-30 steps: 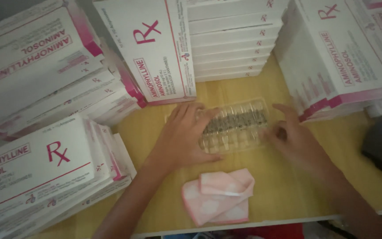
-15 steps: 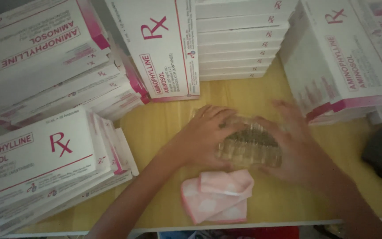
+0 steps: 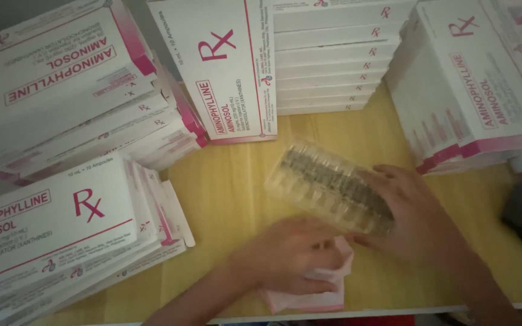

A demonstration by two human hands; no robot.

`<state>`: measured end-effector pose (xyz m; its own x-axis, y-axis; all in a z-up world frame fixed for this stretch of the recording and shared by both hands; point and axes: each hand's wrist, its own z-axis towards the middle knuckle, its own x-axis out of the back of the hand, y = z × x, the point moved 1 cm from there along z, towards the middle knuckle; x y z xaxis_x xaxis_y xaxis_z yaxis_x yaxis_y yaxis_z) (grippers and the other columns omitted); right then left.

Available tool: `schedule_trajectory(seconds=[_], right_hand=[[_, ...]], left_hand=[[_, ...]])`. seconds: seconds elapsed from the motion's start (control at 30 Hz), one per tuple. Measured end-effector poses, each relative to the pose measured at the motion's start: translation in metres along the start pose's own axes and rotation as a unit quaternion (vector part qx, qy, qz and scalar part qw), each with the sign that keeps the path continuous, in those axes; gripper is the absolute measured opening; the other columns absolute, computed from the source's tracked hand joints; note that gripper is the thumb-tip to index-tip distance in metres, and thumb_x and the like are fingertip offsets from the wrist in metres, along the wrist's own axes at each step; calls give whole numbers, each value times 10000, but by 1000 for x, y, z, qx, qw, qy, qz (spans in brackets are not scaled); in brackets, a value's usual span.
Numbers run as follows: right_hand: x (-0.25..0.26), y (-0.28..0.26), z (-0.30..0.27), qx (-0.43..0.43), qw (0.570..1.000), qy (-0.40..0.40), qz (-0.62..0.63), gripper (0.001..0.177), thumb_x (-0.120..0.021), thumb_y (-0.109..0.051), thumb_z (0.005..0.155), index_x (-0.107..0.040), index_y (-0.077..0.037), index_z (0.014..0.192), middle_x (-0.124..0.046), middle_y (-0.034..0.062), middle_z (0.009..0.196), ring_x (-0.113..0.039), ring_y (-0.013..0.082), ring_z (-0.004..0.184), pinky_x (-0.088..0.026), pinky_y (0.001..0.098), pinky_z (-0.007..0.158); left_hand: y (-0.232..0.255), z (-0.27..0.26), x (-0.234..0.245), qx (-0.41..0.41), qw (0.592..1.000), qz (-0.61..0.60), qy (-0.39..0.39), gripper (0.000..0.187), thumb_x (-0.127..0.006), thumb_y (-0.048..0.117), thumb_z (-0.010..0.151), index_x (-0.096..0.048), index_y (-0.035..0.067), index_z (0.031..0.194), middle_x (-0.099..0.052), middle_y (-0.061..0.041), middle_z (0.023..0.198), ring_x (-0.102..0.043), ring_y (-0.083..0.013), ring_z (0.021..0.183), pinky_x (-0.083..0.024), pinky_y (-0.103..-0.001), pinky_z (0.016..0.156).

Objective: Wiping and cleaning individual glass medication ampoules with a cloth in a pharmacy setting.

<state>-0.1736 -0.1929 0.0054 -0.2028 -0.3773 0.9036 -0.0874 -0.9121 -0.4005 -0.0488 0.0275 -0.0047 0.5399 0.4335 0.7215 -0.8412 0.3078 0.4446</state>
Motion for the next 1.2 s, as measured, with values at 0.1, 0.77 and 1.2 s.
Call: schedule_trajectory(seconds=[0.1,0.77,1.2], right_hand=[[-5,-7,-4,-26,999,36,-17,993,-909,-473,544,-556,-51,1370,-532,214,1342,-519,419,1258,-443,491,1032],[-67,-29,-59,-247,869,54,424,535,-610,-291,938,-564,-39,1408,-584,113,1323,-638,170,1112,-632,320,733],[-10,10,-2,-149,987,42,35,650,-771,-255,813,-565,-173,1425,-607,140,1363,-588,288,1253,-513,400,1059]], left_hand=[[-3,-14,-8,17,998,-39,-52,338,-816,317,780,-659,140,1021,-675,-95,1072,-681,-304,979,-548,-437,838],[-10,-23,14,359,919,160,-19,440,-624,356,924,-592,28,1215,-624,-155,1129,-569,-342,1072,-427,-502,902],[-16,-30,30,322,930,137,112,334,-638,167,923,-582,-1,1206,-586,-194,1157,-526,-388,1115,-418,-508,969]])
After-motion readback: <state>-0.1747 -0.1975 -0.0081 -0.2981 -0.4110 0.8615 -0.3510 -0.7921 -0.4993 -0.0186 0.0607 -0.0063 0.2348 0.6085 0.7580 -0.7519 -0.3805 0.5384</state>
